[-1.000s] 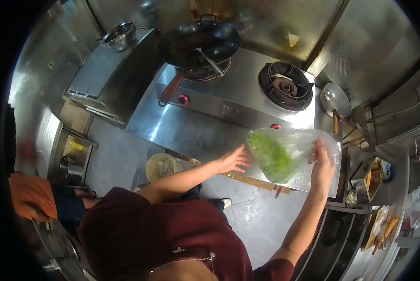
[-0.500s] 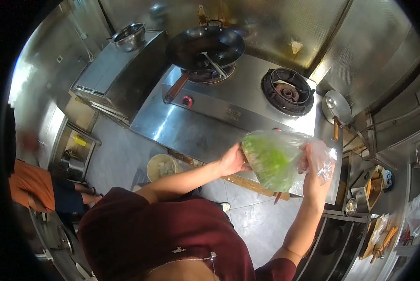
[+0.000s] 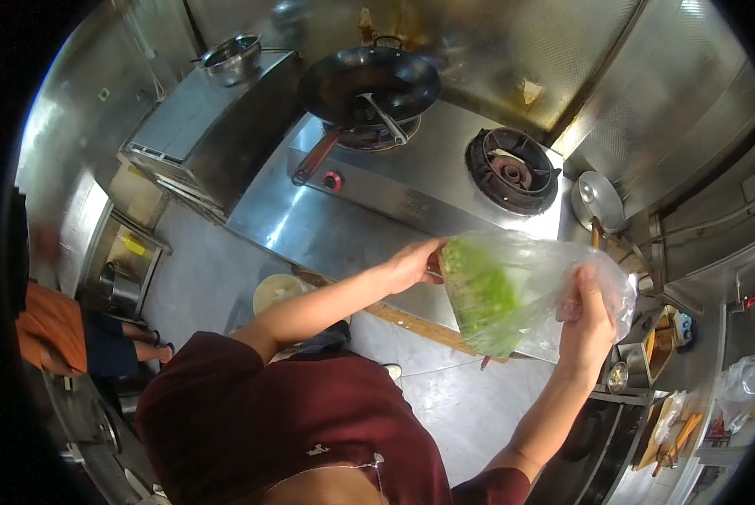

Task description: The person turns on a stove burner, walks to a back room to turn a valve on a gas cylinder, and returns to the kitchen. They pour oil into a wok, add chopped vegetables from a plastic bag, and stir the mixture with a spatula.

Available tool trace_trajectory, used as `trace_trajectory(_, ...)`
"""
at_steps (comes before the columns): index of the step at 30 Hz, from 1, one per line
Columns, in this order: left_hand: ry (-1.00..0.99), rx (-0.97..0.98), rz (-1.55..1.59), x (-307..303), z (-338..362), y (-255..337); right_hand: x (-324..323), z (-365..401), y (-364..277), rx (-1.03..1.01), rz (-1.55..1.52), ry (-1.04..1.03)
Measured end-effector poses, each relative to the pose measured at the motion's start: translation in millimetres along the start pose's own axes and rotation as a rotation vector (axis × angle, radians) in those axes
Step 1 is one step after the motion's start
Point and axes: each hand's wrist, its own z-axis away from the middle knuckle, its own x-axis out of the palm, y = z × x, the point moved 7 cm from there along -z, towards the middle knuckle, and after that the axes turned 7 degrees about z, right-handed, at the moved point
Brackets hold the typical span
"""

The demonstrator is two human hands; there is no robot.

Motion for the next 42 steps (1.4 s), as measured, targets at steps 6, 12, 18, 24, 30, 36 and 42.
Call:
trace_trajectory(6, -0.006, 0.005, 0.03, 6.3, 0.7, 26.1, 13.7, -19.4, -42.9, -0.081, 0.031, -0.026)
trace_trajectory(12, 0.124, 0.208, 0.026, 2.3, 54.9, 104.2, 47.0, -74.1, -96.6, -0.328, -0.067, -0.125)
trace_trajectory(18, 0.197, 0.628, -0.178, -54.8, 77.2, 276.9, 141.6, -148.2, -139.2, -0.478, -0.158, -0.225)
trace_trajectory(24, 0.33, 0.866, -0.36, -110.6, 84.2, 424.5, 266.7, -229.7, -73.7, -0.167, -0.278, -0.281)
trace_trajectory(30, 0.336, 0.948, -0.517, -161.6, 34.0, 503.2, 387.3, -269.0, 52.4, 0.097, -0.196, -0.518)
trace_trajectory(36, 0.415, 0.892, -0.549, -205.0, -12.1, 518.0, 458.6, -256.2, 108.0, 0.187, 0.207, -0.725)
trace_trajectory(42, 0.393, 0.873, -0.582, -207.6, -37.5, 506.4, 478.2, -268.9, -13.4, -0.278, 0.182, -0.541)
